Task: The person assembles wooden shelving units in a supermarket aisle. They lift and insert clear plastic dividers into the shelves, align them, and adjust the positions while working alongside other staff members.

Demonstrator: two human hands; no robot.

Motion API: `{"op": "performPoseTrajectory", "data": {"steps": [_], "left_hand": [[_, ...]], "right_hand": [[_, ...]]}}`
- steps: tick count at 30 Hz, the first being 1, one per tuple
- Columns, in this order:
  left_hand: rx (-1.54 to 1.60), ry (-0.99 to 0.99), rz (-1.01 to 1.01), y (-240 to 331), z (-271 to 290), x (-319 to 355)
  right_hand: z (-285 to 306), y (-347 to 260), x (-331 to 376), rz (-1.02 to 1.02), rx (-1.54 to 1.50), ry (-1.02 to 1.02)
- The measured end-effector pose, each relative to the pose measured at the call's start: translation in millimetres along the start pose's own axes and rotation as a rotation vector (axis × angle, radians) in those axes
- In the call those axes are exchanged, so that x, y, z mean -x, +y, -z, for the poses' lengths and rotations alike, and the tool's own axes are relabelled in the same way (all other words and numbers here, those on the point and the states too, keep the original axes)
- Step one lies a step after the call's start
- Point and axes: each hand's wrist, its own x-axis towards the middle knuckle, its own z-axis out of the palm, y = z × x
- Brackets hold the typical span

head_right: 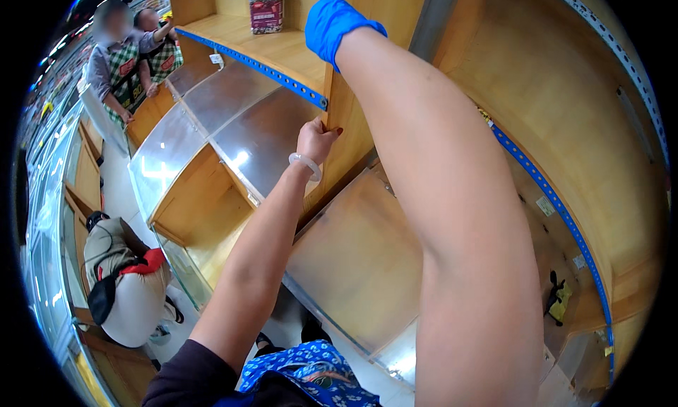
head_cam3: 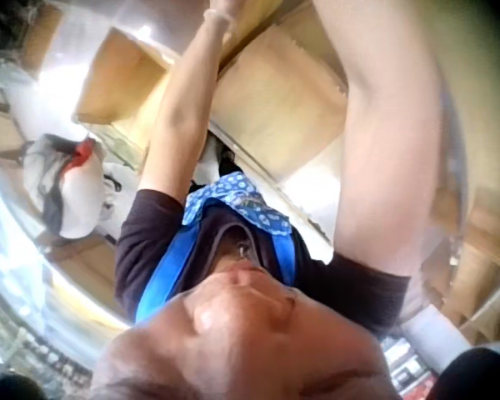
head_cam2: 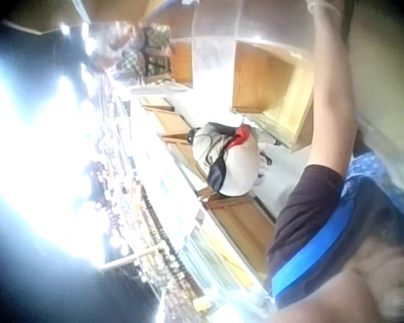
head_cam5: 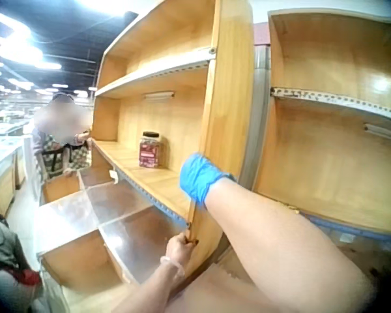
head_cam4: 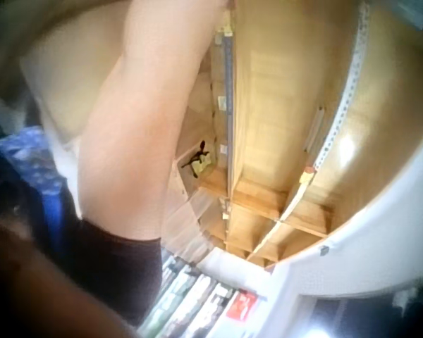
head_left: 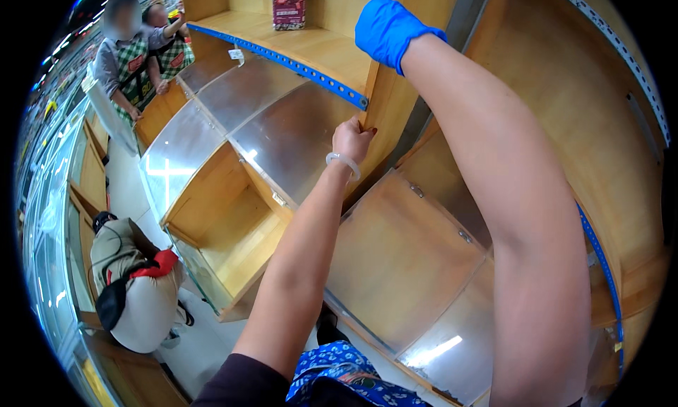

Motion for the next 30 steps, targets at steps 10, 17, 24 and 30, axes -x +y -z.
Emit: {"op": "performPoseTrajectory", "data": {"steps": [10, 17, 24, 30], "left_hand": [[-0.161, -0.007, -0.055, 3.5, 28.7, 8.3], [-0.154, -0.097, -0.056, 32.2, 12.0, 40.4], [-0.177, -0.124, 0.011, 15.9, 21.1, 31.9], [-0.223, -0.163, 0.006, 27.4, 2.4, 11.0]], "right_hand": [[-2.0, -4.3, -7.9, 0.078, -0.049, -0.060], [16.9, 6.4, 43.9, 0.148, -0.038, -0.070], [19.4, -15.9, 28.5, 0.098, -0.041, -0.069], [13.0, -6.9, 23.7, 0.022, -0.042, -0.297]]}}
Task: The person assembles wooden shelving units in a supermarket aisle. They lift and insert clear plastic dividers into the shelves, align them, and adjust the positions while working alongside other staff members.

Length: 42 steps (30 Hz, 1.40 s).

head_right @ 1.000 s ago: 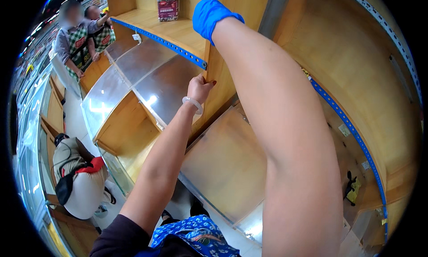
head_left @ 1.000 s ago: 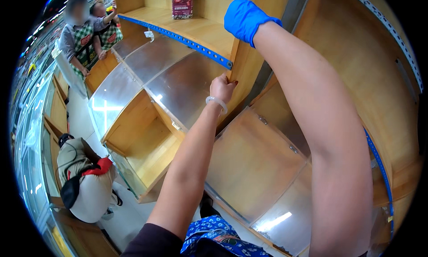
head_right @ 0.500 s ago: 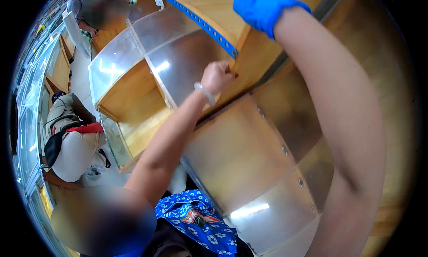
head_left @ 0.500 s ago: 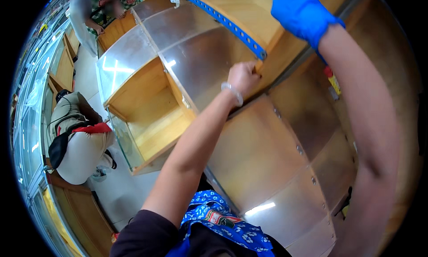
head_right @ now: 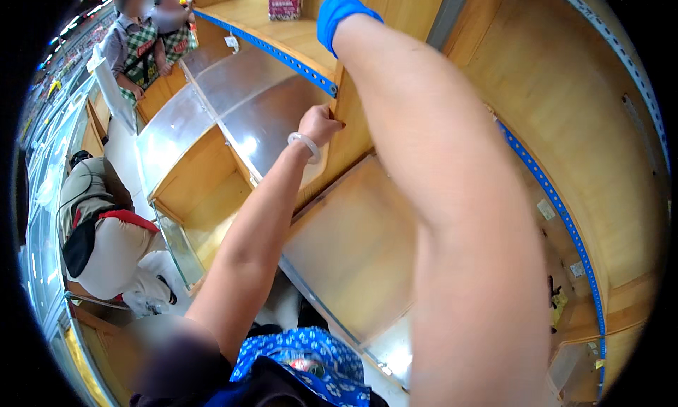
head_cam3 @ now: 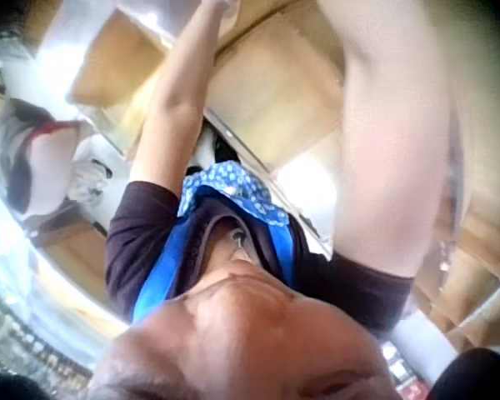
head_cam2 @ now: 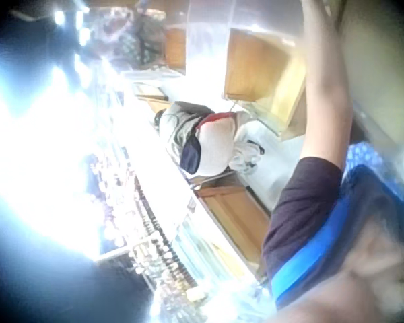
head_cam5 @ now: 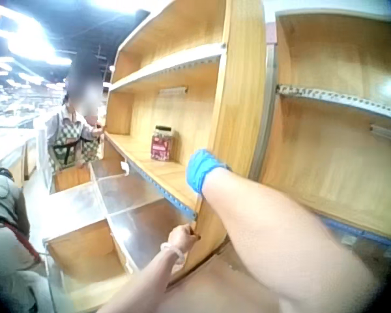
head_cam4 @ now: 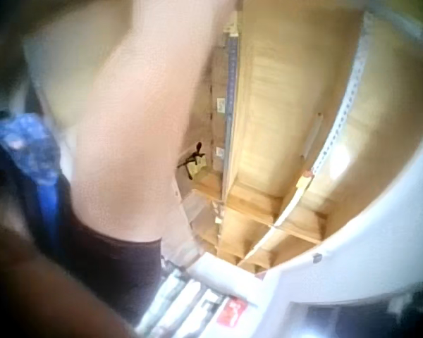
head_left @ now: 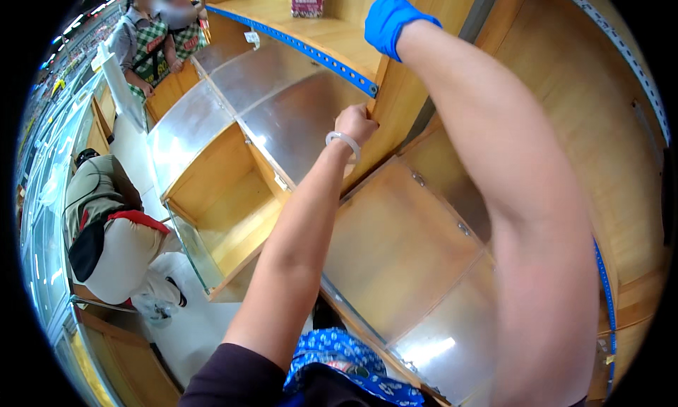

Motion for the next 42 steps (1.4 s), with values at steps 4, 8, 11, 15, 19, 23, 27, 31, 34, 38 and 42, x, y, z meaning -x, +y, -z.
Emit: {"op": "performPoseTrajectory", "data": {"steps": [4, 8, 11, 15, 19, 23, 27, 31, 34, 38, 42], "left_hand": [[-0.035, 0.060, 0.023, -18.0, 24.8, 10.0], [0.005, -0.065, -0.017, 2.2, 27.9, 39.9], [0.034, -0.031, -0.055, 4.8, 39.5, 51.6], [0.168, -0.037, -0.128, -12.4, 58.6, 89.7], [-0.004, -0.014, -0.187, -72.2, 131.3, 193.1], [-0.071, 0.113, 0.088, -156.7, 212.1, 314.3], [-0.052, 0.449, 0.568, -233.6, 284.7, 456.6], [0.099, 0.405, 0.729, -271.2, 307.1, 513.6], [0.242, 0.230, 0.694, -278.3, 325.8, 536.2], [0.118, -0.034, 0.614, -282.0, 379.9, 544.1], [0.109, -0.038, 0.705, -322.9, 402.0, 564.9]], "right_hand": [[14.4, -6.0, -27.7, 0.003, -0.079, 0.053], [35.7, 2.3, 10.9, 0.058, -0.085, -0.024], [56.7, 0.7, 27.9, 0.096, -0.057, -0.012], [60.3, -14.9, 41.6, 0.012, 0.006, 0.188], [25.9, -24.4, 23.0, -0.022, -0.086, 0.512], [36.8, -14.0, 55.7, -0.113, 0.088, 0.350], [47.8, -48.7, 47.4, -0.103, -0.273, 0.330], [120.2, -121.1, 69.1, -0.054, -0.574, 0.442], [170.7, -210.2, 83.5, 0.091, -0.955, 0.209], [236.9, -334.6, 105.8, 0.423, -1.099, -0.147], [278.4, -409.6, 98.2, 0.339, -1.242, 0.078]]}}
